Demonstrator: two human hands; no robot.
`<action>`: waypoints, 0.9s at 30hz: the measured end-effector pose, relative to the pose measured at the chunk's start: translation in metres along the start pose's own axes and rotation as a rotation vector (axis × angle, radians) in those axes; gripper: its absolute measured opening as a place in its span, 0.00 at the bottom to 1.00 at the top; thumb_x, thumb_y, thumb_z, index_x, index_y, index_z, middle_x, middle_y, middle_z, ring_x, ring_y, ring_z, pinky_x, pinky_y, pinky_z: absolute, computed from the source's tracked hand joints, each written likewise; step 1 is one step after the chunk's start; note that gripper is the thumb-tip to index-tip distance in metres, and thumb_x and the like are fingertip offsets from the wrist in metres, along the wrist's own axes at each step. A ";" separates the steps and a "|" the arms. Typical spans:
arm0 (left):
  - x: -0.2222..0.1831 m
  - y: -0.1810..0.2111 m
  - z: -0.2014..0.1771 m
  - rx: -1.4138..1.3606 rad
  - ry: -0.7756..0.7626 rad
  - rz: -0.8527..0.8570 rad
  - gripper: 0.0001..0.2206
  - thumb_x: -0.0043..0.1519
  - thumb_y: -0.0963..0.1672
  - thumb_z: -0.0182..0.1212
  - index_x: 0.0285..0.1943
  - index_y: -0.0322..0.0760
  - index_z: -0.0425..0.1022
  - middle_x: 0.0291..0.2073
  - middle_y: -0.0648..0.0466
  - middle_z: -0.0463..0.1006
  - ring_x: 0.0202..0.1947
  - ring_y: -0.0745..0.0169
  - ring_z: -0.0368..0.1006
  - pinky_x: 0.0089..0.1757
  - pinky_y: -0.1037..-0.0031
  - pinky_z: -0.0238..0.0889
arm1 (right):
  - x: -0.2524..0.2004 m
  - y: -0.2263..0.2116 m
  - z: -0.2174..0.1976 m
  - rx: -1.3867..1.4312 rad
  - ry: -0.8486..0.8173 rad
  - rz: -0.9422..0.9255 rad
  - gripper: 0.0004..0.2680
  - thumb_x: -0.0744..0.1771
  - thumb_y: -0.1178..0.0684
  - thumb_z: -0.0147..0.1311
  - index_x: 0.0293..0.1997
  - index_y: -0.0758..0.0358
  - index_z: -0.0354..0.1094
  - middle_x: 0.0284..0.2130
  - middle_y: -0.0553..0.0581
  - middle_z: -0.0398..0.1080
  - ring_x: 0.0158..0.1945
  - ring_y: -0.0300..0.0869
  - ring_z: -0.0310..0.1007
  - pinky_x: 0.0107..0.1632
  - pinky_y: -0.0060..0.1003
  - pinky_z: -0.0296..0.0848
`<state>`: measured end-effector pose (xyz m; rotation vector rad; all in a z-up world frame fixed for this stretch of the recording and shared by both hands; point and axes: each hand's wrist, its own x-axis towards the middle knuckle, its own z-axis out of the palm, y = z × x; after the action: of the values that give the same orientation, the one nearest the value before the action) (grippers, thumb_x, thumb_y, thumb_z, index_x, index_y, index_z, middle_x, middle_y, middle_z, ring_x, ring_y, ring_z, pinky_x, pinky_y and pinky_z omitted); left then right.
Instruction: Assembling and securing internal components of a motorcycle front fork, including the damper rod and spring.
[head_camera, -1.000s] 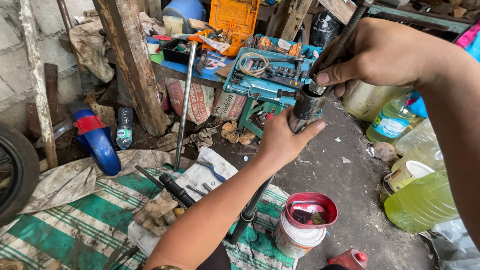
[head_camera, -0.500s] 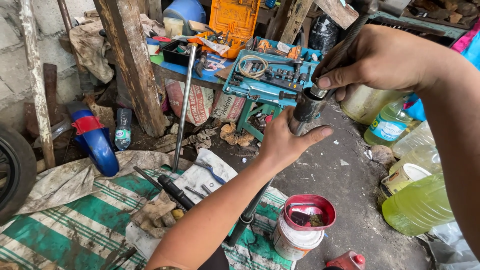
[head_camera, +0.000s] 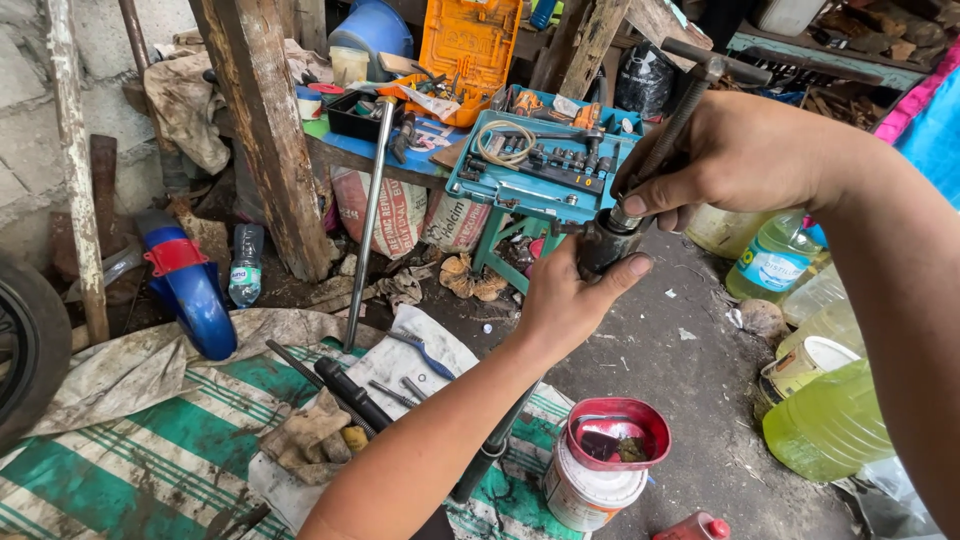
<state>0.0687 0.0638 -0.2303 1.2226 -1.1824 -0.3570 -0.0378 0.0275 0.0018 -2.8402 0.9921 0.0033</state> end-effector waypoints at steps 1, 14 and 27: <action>0.000 0.000 0.000 0.005 0.007 0.003 0.36 0.54 0.68 0.55 0.47 0.38 0.78 0.33 0.52 0.82 0.37 0.54 0.80 0.38 0.65 0.70 | 0.001 0.002 0.001 0.103 -0.020 0.031 0.09 0.67 0.54 0.69 0.47 0.66 0.90 0.36 0.58 0.91 0.36 0.47 0.88 0.48 0.41 0.84; 0.000 -0.012 0.011 -0.123 0.046 0.079 0.23 0.62 0.59 0.66 0.48 0.40 0.78 0.32 0.55 0.80 0.33 0.61 0.75 0.33 0.70 0.66 | -0.001 0.008 0.003 0.151 -0.002 0.069 0.09 0.67 0.53 0.70 0.49 0.66 0.89 0.36 0.59 0.89 0.36 0.48 0.90 0.46 0.41 0.84; 0.001 -0.012 0.021 -0.116 0.071 0.066 0.22 0.62 0.58 0.67 0.50 0.39 0.79 0.34 0.53 0.84 0.33 0.59 0.80 0.33 0.68 0.70 | 0.000 0.008 -0.002 -0.008 0.014 0.033 0.11 0.66 0.46 0.71 0.50 0.54 0.91 0.39 0.50 0.92 0.39 0.40 0.86 0.51 0.37 0.78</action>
<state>0.0560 0.0479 -0.2431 1.0847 -1.1234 -0.3258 -0.0425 0.0212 0.0029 -2.8345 1.0433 -0.0090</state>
